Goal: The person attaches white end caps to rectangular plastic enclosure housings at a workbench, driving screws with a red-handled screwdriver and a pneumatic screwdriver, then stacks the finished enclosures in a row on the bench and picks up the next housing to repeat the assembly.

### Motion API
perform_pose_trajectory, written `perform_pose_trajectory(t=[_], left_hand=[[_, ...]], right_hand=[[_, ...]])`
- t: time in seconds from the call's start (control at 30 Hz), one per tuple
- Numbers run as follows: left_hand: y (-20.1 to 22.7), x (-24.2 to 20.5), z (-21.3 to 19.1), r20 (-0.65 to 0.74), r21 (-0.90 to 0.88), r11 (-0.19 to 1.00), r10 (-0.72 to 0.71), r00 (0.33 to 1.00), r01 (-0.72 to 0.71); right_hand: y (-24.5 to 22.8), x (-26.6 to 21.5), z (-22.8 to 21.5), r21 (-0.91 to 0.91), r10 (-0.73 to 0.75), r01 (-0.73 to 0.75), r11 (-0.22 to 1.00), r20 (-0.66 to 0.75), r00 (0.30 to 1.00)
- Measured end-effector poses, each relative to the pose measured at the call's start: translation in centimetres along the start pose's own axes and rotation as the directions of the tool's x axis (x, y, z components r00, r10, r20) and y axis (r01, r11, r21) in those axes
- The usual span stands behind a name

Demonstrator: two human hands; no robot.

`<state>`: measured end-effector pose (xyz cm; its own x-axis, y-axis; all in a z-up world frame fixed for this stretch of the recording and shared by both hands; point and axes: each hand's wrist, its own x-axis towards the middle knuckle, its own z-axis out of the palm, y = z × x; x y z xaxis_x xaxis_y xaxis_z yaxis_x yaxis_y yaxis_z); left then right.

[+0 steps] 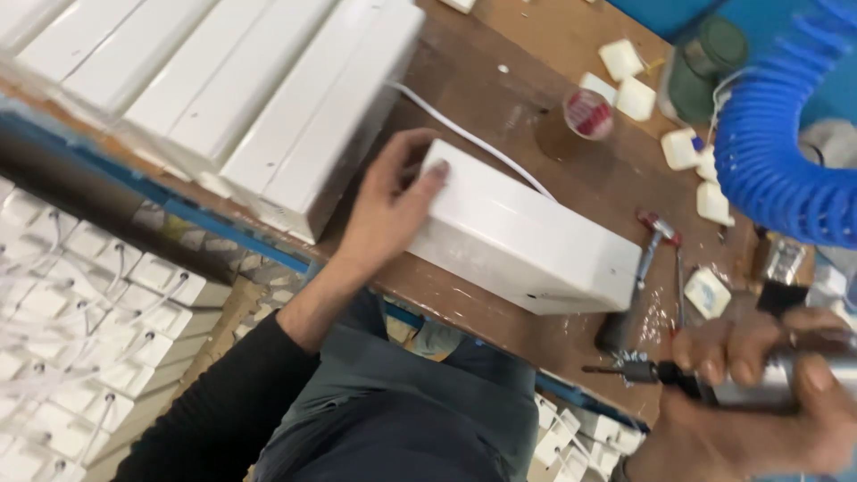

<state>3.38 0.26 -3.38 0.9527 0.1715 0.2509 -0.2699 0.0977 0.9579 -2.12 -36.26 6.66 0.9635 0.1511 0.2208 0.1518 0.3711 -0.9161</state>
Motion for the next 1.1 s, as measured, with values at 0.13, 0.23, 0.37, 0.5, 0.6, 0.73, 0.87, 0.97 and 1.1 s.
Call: perform_pose_trajectory(t=[0.13,0.23,0.37,0.5,0.6,0.73,0.87,0.97,1.1], left_hand=[[0.1,0.2,-0.1,-0.086,0.075,0.997,-0.002,0.996,0.008],[0.3,-0.8,-0.4,-0.073,0.193,0.976,0.115,0.991,-0.099],[0.5,-1.7,-1.6,-0.031,0.212,0.962,0.18,0.983,-0.169],[2.2,-1.8,-0.6,-0.016,0.194,0.969,0.158,0.987,-0.152],[3.4,-2.0,0.1,-0.05,0.263,0.954,0.162,0.986,-0.143],[3.1,-2.4,0.5,-0.088,0.344,0.935,0.13,0.988,-0.092],[2.3,-2.2,0.5,-0.104,0.327,0.932,0.198,0.975,-0.154],[1.0,-2.3,0.3,-0.104,0.313,0.936,0.204,0.973,-0.163],[0.4,-2.6,-0.2,-0.107,0.345,0.925,0.207,0.973,-0.159]], right_hand=[[1.3,0.0,1.7,0.026,-0.167,0.175,0.984,-0.195,0.966],[-0.4,0.4,1.1,-0.085,-0.169,0.151,0.985,-0.278,0.946],[-2.4,0.3,-3.7,-0.567,-0.195,-0.084,0.82,-0.413,0.89],[-1.9,0.6,-8.7,-0.909,-0.337,-0.358,0.215,-0.413,0.846],[0.5,0.2,-12.6,-0.989,-0.369,-0.144,-0.01,-0.131,0.92],[3.2,-0.6,-14.8,-0.977,-0.336,-0.187,-0.1,-0.144,0.931],[5.1,0.2,-12.3,-0.919,-0.216,-0.268,0.29,-0.336,0.917],[6.9,1.3,-10.6,-0.731,-0.057,-0.205,0.651,-0.316,0.947],[11.6,4.1,-7.6,-0.726,-0.171,0.031,0.687,-0.12,0.978]])
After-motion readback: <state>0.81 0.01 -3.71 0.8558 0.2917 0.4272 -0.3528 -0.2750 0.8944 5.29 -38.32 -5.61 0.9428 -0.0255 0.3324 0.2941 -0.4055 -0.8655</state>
